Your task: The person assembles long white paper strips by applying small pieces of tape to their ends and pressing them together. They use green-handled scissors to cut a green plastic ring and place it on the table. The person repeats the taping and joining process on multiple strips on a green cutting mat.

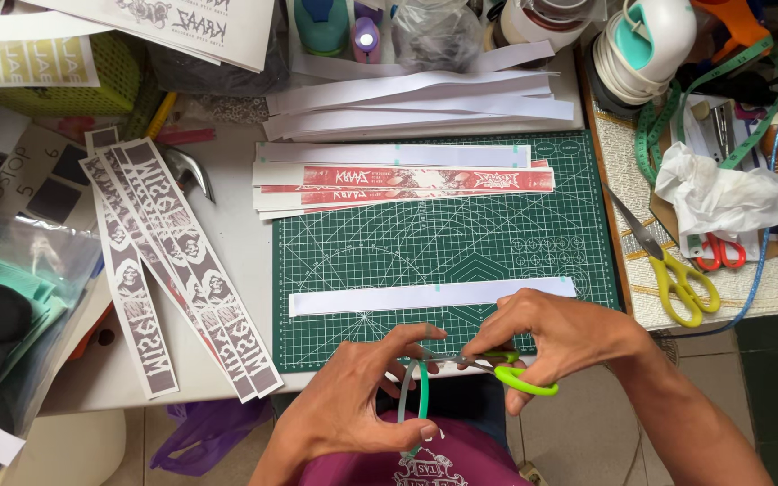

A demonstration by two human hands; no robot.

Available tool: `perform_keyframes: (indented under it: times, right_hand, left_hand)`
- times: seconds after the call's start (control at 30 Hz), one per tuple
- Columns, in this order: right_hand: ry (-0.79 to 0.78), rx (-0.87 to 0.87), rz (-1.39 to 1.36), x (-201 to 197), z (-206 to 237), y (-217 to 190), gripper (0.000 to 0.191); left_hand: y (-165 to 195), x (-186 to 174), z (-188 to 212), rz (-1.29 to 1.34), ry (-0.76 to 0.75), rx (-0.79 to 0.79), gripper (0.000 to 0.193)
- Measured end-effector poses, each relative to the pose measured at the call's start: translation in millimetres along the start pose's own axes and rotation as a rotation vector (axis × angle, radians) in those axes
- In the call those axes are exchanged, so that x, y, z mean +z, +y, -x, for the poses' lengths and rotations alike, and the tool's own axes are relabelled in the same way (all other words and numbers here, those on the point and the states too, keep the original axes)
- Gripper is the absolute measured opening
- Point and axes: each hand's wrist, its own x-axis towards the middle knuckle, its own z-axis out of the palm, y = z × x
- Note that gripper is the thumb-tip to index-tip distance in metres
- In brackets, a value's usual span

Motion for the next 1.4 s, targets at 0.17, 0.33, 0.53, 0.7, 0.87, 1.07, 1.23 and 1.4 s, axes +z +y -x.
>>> perform_keyframes:
  times: [0.17,0.33,0.53,0.7,0.87,1.07,1.23,1.4]
  right_hand:
    - [0.009,0.046,0.047,-5,-3,-4,0.074]
    - [-0.007,0.043,0.067,-7,-5,-8,0.07]
    - [-0.001,0.071,0.05,-8,-5,-12,0.067]
    - [-0.007,0.094,0.045,-8,-5,-12,0.064]
    - [-0.003,0.16,0.027,-8,-4,-9,0.065]
    - [0.107,-0.084,-0.04,-9,0,-10,0.065]
    - [0.408,0.136,-0.198,13,-8,-23,0.044]
    - [0.574,0.228,-0.282,31,-23,-41,0.04]
  left_hand:
    - [0,0,1,-0.012,-0.002,0.023,0.094]
    - [0,0,-1,-0.009,-0.012,-0.006,0.094]
    - [0,1,0,-0.01,-0.008,0.005,0.093]
    - [0,1,0,-0.014,-0.001,0.02,0.091]
    - [0,1,1,-0.019,-0.005,0.0,0.093]
    - [-7,5,-1,-0.126,0.082,0.037,0.101]
    - [-13,11,-3,-0.139,0.152,0.041,0.103]
    - [-12,13,-6,-0.135,0.159,0.06,0.102]
